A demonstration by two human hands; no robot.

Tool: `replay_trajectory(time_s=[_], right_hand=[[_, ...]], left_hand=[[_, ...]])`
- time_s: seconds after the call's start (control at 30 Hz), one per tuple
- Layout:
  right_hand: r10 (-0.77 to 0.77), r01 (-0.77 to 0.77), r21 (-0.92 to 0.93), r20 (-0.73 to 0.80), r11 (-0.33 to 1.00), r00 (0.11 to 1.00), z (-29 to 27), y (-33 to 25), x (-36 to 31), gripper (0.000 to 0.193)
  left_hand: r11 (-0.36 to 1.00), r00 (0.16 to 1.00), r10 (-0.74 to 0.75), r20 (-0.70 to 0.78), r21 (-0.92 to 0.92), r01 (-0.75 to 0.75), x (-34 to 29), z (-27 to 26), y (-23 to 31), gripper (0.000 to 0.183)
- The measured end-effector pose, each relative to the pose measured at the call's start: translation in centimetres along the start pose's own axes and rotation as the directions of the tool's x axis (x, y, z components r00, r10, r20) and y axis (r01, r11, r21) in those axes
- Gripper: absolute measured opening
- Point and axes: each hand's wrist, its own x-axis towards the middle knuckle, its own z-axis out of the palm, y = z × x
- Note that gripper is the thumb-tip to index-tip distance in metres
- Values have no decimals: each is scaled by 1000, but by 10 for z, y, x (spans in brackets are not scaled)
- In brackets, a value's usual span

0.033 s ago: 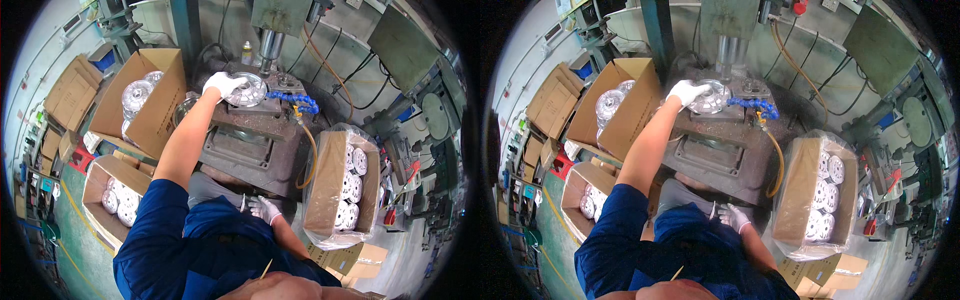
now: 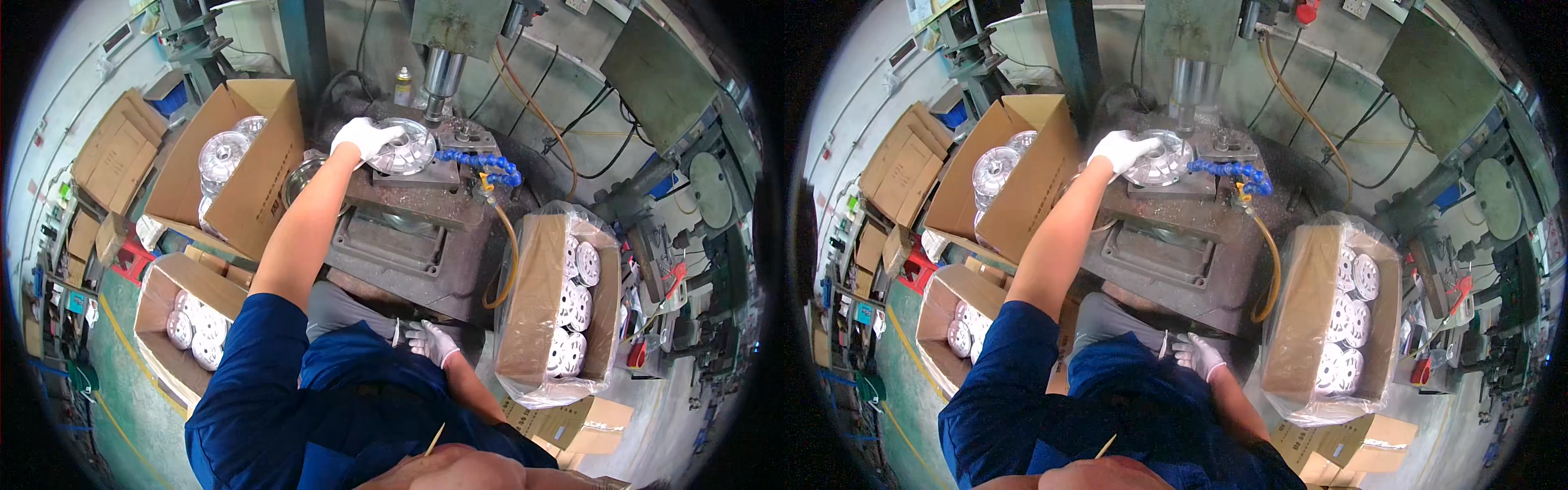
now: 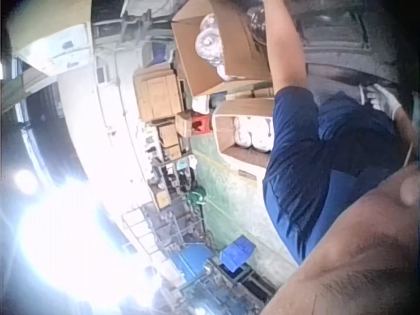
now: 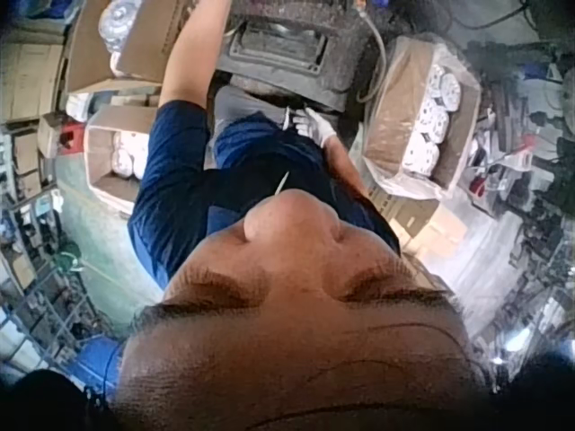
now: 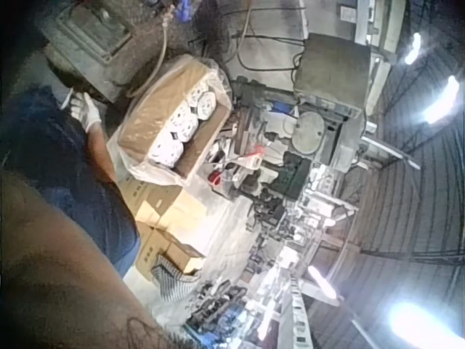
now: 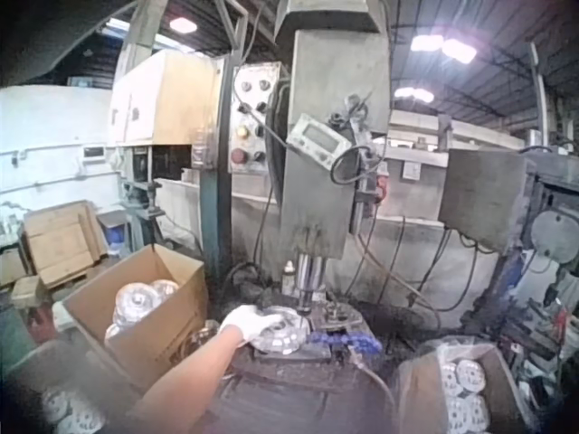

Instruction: Loading and unloading metal disk parts onto an industrial machine for processing.

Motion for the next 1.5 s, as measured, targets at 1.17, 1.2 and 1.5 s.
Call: replay_trajectory(time_s=[1.17,1.2,1.5], right_hand=[[-16,16,-14,-21,1000,1000,6,-3,-9,43],[-30,30,-21,-16,999,999,4,-2,-8,43],[-36,36,-1,2,999,999,-3,-2,-5,47]], left_hand=[[998,998,-15,65,-56,19,15,7,-13,81],[997,997,-5,74,-72,10,16,7,-13,80],[999,995,31,-92,44,-27,-6,-2,8,79]])
